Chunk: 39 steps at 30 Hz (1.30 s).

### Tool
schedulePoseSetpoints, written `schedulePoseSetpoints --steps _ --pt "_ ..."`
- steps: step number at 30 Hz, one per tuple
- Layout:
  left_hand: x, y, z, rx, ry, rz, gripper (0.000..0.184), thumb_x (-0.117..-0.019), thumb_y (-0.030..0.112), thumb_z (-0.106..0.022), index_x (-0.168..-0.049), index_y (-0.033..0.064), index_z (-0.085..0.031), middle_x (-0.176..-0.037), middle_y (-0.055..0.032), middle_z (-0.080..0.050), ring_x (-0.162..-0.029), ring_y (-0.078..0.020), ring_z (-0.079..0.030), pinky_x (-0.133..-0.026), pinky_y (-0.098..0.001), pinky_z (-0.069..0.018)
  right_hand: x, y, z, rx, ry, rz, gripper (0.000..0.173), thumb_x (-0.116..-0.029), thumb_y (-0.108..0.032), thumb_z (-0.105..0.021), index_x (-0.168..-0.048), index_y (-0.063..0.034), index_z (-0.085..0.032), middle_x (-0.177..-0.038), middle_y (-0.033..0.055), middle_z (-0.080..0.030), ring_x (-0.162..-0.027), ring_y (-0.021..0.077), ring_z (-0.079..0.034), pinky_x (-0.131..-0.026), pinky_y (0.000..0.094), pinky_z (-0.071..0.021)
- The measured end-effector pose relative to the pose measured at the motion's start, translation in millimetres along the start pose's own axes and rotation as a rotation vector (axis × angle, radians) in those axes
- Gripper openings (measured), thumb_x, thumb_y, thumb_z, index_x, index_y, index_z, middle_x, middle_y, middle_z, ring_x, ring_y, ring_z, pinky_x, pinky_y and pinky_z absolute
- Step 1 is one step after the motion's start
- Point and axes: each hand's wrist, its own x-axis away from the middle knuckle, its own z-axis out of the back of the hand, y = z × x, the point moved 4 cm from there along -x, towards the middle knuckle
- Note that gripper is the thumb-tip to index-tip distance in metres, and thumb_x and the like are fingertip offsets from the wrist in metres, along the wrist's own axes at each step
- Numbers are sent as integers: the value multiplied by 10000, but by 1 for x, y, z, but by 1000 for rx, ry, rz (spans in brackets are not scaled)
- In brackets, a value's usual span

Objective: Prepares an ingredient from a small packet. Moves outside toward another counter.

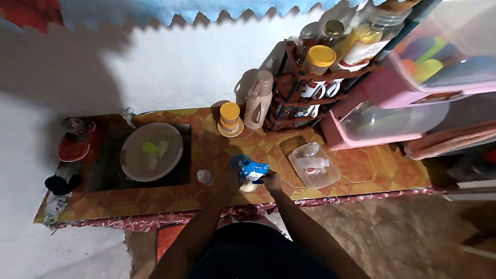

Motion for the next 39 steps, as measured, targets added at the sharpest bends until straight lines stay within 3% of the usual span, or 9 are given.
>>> schedulePoseSetpoints --steps 7,14,17,19,22,33,39 --pt "-11 -13 -4 -33 93 -61 566 -960 211 -696 -1439 -29 -513 -1364 -259 -605 -1303 -398 -570 -1105 -556 -446 1 4 -9 9 31 8 182 -834 9 -741 -1015 23 -743 -983 158 -743 -907 237 -709 -862 460 -567" --pt "-10 -6 0 -232 -10 -45 535 -1006 125 -588 -1502 -17 -446 -1417 -280 -559 -1329 -426 -544 -1101 -570 -442 2 12 -14 -67 112 55 166 -826 9 -734 -991 25 -741 -959 147 -743 -883 215 -711 -834 445 -580" --pt "-11 -13 0 -120 -44 -122 690 -965 303 -711 -1502 -29 -434 -1439 -261 -547 -1364 -384 -519 -1150 -542 -403 3 8 -15 -31 141 75 150 -854 9 -713 -999 37 -741 -1013 166 -736 -954 238 -703 -890 461 -560" --pt "-12 -18 -1 -10 -25 -179 719 -983 392 -687 -1502 -35 -431 -1460 -250 -537 -1388 -345 -507 -1184 -498 -375 4 4 -15 6 127 62 154 -860 -3 -710 -1007 27 -748 -1038 165 -738 -983 250 -702 -913 471 -553" --pt "-15 -22 -2 65 1 -152 636 -1019 393 -629 -1455 -47 -485 -1408 -259 -574 -1356 -345 -538 -1170 -496 -392 6 3 -16 29 122 60 139 -854 -22 -717 -985 17 -747 -1004 160 -738 -961 253 -703 -894 483 -554" --pt "-16 -4 0 44 145 -60 557 -1005 413 -633 -1321 -45 -616 -1301 -255 -643 -1273 -373 -595 -1114 -534 -436 0 4 -5 42 100 65 135 -848 -43 -729 -970 11 -750 -966 162 -749 -946 279 -717 -882 532 -552" --pt "-7 12 1 -109 72 85 626 -1060 435 -525 -1482 -24 -474 -1479 -252 -519 -1391 -381 -496 -1160 -531 -383 -8 5 -2 54 57 132 124 -839 -44 -741 -944 22 -750 -985 172 -747 -964 289 -715 -892 536 -549"
